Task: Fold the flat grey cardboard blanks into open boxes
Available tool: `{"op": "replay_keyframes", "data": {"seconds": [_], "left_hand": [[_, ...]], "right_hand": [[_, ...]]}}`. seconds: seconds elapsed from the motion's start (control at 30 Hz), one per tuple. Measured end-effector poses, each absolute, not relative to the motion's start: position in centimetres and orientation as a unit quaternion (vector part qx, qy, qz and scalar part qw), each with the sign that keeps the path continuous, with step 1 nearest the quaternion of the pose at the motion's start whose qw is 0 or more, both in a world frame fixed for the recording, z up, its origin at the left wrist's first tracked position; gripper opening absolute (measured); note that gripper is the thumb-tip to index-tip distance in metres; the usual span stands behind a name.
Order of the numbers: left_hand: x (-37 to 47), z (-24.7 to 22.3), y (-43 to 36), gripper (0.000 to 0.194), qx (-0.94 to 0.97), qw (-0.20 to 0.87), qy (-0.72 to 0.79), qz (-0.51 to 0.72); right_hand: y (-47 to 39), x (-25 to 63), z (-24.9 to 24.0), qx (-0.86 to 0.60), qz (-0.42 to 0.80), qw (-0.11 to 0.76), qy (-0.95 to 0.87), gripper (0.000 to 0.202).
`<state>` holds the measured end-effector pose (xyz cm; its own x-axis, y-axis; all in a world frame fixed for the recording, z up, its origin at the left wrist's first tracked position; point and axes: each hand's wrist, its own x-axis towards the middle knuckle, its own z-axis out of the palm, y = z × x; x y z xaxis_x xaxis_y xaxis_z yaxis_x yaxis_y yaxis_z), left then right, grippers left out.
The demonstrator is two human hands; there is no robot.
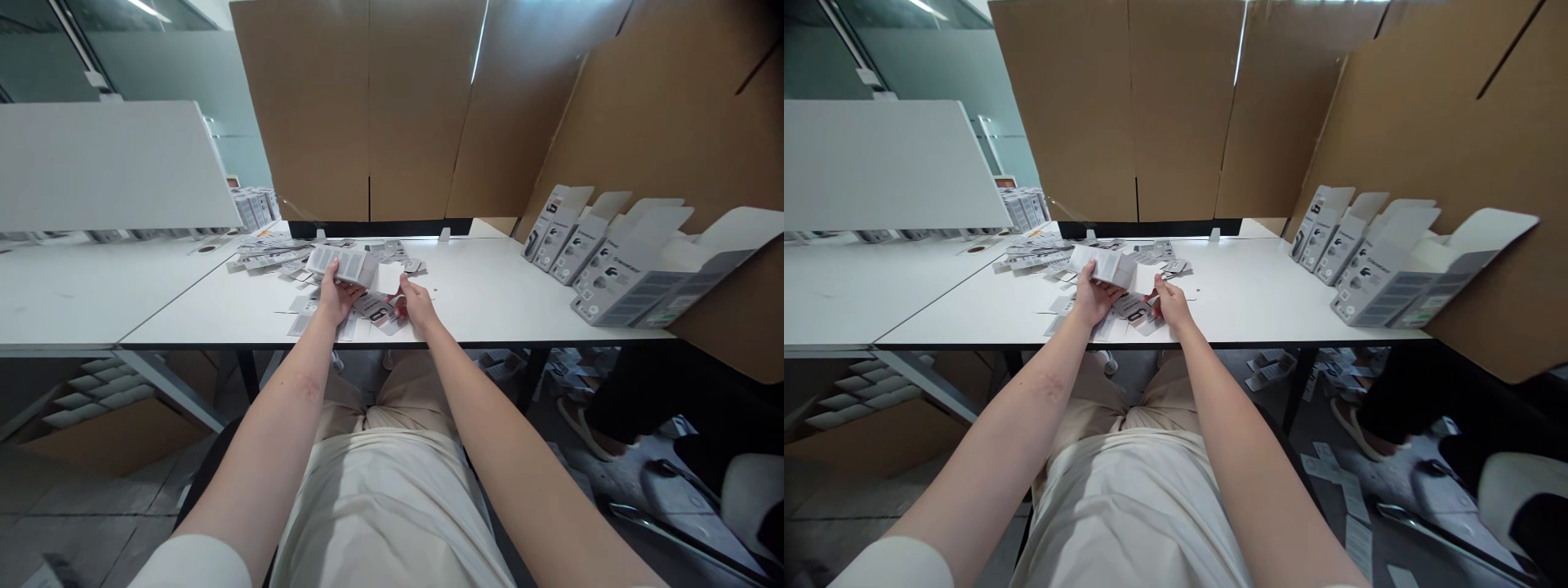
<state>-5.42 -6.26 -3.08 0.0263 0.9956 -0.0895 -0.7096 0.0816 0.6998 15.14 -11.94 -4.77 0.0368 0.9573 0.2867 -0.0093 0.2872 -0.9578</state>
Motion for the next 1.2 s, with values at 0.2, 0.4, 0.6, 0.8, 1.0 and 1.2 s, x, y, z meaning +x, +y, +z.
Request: {"op": "replay_keyframes", "data": {"seconds": [0.2, 0.4, 0.6, 0.8, 1.0, 1.2], "left_hand": [[-5.3, -2.9, -6.7, 0.042, 0.259, 0.672, 0.3, 0.626], [-5.2, -2.6, -7.1, 0.037, 0.272, 0.674, 0.298, 0.619], [-5.2, -2.4, -7.4, 0.032, 0.288, 0.664, 0.306, 0.619], [-5.2, -2.7, -7.1, 0.036, 0.29, 0.659, 0.311, 0.62], [-5.2, -2.8, -6.9, 0.036, 0.296, 0.658, 0.309, 0.62], [-5.2, -3.1, -6.8, 0.041, 0.309, 0.657, 0.303, 0.618]], "right_hand": [[-12.2, 15.1, -4.6, -0.427, 0.424, 0.568, -0.562, 0.097], [-12.1, 15.1, -4.7, -0.425, 0.428, 0.573, -0.555, 0.098], [-12.3, 15.0, -4.5, -0.434, 0.438, 0.57, -0.543, 0.092], [-12.4, 14.8, -4.2, -0.439, 0.448, 0.574, -0.526, 0.084], [-12.4, 14.6, -4.0, -0.441, 0.45, 0.568, -0.529, 0.084], [-12.3, 14.7, -4.3, -0.44, 0.454, 0.545, -0.552, 0.089]]}}
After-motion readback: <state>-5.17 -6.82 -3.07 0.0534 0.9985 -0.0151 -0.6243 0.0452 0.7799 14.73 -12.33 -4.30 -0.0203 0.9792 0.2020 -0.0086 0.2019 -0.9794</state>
